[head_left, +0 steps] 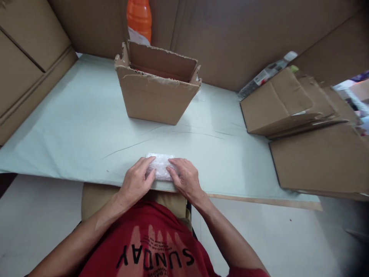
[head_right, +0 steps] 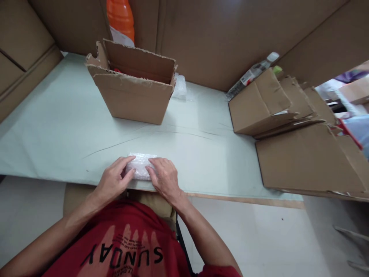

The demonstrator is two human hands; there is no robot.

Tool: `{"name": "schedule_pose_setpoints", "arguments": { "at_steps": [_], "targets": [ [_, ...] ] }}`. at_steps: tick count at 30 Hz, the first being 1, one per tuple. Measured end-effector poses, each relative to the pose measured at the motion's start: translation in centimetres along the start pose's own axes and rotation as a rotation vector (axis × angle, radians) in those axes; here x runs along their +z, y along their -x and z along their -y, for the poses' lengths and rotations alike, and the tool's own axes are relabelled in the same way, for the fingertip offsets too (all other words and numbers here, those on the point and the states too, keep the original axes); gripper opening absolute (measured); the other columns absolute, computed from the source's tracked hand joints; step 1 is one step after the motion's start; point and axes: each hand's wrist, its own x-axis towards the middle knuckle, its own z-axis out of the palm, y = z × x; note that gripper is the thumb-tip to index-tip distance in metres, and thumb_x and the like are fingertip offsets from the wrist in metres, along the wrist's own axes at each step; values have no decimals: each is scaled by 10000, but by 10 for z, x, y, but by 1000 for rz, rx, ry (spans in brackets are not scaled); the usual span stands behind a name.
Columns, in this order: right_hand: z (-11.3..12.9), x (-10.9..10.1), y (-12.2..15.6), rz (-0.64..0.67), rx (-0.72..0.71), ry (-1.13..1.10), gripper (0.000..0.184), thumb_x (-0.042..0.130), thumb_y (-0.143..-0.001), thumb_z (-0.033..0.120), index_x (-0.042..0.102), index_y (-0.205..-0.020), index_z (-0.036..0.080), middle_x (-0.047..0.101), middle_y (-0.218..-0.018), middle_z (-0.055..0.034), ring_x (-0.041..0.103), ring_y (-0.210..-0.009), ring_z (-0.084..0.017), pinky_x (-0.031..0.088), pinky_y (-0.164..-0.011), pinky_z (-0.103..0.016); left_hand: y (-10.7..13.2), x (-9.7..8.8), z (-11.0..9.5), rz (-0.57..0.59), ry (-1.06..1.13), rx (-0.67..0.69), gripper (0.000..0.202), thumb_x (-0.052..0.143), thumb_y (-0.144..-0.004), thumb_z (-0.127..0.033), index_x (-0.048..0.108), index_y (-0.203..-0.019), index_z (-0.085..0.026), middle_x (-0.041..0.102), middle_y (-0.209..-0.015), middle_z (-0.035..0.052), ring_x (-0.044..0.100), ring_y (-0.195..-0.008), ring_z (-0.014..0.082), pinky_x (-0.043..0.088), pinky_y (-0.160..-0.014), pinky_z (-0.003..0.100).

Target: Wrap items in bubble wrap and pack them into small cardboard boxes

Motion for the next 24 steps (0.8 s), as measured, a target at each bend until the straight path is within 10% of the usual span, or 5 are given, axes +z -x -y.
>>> {"name": "schedule_pose_setpoints", "arguments": {
  "at_steps": [10, 19, 24],
  "targets": [
    [-6, 9, -16, 94, -35, 122, 294, 525, -989, 413, 624, -1113, 166, 593, -1378, -171, 485, -1314, -309, 381, -1058, -463, -2, 10, 3, -48, -171, -15, 341, 526, -925, -160, 571, -1262, -142, 653, -1036, 102, 647, -936, 230, 546, -827, 351],
    [3, 6, 1, 58, 159, -542, 237, 707, -852, 388, 583, -983, 235, 703, -997, -42, 658, -898, -199, 499, -795, -313, 12, -7, 8, 28, 494, -260, 739, 697, -797, -239, 396, -1472, -216, 510, -1435, 137, 561, -1237, 244, 512, -949, 338],
    [8, -2, 3, 103, 299, -788, 589, 779, -782, 436, 552, -1288, 237, 674, -1075, -66, 653, -919, -210, 513, -816, -329, 7, -8, -2, 132, 874, -478, 732, 623, -894, -336, 304, -1541, -213, 663, -1057, 54, 658, -882, 159, 532, -775, 274]
  ]
}}
